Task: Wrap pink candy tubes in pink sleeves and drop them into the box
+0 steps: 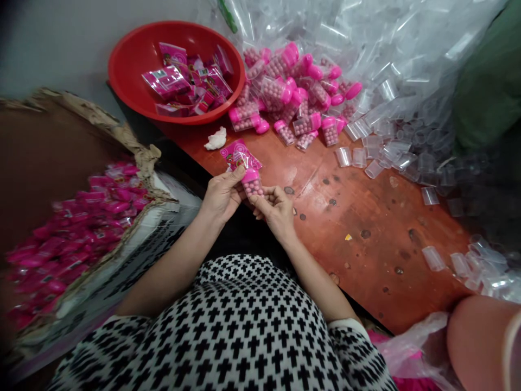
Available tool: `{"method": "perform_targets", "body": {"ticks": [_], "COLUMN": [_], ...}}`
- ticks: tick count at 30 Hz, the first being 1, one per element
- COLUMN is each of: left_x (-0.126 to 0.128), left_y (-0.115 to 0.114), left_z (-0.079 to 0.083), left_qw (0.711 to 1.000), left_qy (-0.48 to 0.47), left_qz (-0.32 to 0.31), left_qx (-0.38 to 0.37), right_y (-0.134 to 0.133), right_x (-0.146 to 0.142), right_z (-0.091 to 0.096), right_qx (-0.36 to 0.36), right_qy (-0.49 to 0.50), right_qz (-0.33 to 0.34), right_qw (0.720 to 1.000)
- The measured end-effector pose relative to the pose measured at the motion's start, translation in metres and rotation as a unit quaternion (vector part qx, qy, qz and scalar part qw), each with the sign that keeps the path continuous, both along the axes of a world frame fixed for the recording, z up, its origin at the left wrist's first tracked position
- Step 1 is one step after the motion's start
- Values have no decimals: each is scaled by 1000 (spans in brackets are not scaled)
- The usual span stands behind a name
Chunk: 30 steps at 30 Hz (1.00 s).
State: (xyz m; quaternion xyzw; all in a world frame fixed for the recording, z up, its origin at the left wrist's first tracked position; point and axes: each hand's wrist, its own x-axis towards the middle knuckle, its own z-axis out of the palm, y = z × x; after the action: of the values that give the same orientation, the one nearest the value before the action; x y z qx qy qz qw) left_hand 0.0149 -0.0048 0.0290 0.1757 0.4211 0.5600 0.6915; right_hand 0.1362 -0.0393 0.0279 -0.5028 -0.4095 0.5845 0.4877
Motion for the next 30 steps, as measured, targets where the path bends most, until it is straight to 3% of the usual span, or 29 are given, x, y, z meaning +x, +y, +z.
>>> {"method": "perform_targets", "body": {"ticks": [9, 16, 22, 30], "left_x": [4, -5, -1, 10], "left_y": [0, 5, 0, -8], "left_z": [3, 2, 3, 2], "left_qw": [998, 997, 996, 999], "left_qy": [39, 48, 75, 43], "left_qz": [33, -40, -31, -11], "left_qx": [30, 34, 27, 29], "right_y": [-1, -1, -6, -8], "right_x": [2, 3, -3, -5], "right_z": [4, -3, -1, 0], "right_qx": [20, -5, 26, 8], "right_qy": [-39, 29, -11, 25], "right_qz": [-9, 17, -43, -50], "right_qw": [999, 999, 999, 998]}}
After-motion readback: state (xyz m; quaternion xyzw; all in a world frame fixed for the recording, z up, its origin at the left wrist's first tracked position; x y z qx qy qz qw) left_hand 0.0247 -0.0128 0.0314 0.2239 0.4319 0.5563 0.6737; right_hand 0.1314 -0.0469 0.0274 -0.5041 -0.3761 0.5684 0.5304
